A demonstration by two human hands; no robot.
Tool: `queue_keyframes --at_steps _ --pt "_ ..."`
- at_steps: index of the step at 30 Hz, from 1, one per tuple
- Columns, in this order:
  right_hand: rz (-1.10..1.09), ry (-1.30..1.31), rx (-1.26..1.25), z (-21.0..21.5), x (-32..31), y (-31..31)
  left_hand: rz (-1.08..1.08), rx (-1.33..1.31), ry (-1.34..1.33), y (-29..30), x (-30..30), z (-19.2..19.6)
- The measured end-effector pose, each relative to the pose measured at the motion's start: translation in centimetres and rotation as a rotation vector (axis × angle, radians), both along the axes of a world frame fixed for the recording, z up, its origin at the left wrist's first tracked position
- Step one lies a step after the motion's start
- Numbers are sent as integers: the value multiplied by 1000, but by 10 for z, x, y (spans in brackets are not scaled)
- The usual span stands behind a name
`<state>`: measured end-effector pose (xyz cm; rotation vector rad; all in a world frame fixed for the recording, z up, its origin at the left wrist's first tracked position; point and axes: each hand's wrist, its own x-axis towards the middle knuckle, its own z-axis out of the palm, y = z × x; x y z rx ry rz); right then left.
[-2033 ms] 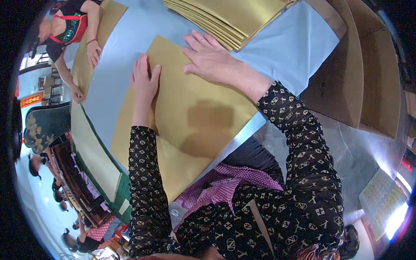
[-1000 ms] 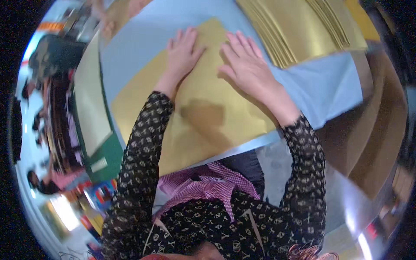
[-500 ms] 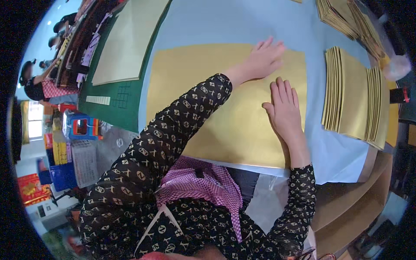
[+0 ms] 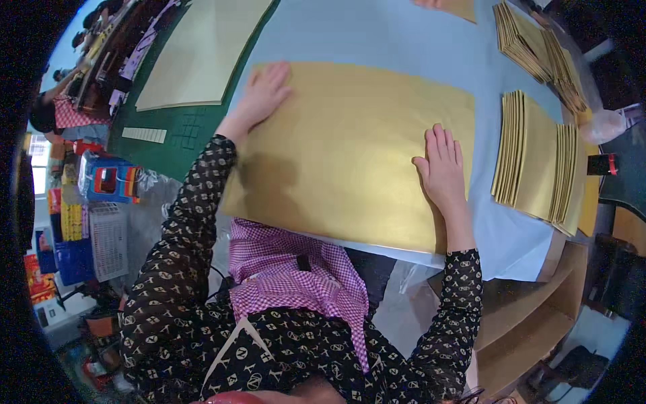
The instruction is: Folding large gold-colored sheets of paper on a worktable.
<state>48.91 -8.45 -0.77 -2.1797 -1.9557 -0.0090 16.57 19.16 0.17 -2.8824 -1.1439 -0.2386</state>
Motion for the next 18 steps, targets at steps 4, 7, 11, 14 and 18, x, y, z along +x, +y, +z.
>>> queue_keyframes --at_steps 4,7,11,14,18 --pt "11 -4 16 -3 1 2 241 204 279 17 -55 4" --pt "-2 -17 -1 -4 3 1 319 295 249 13 -56 14" --pt "-1 -43 34 -5 8 -2 167 164 -78 -22 -31 9" --pt "-27 4 -17 3 4 1 82 44 -87 -59 -15 -1" --pt "2 3 34 3 7 4 157 -14 3 -60 -24 -14"
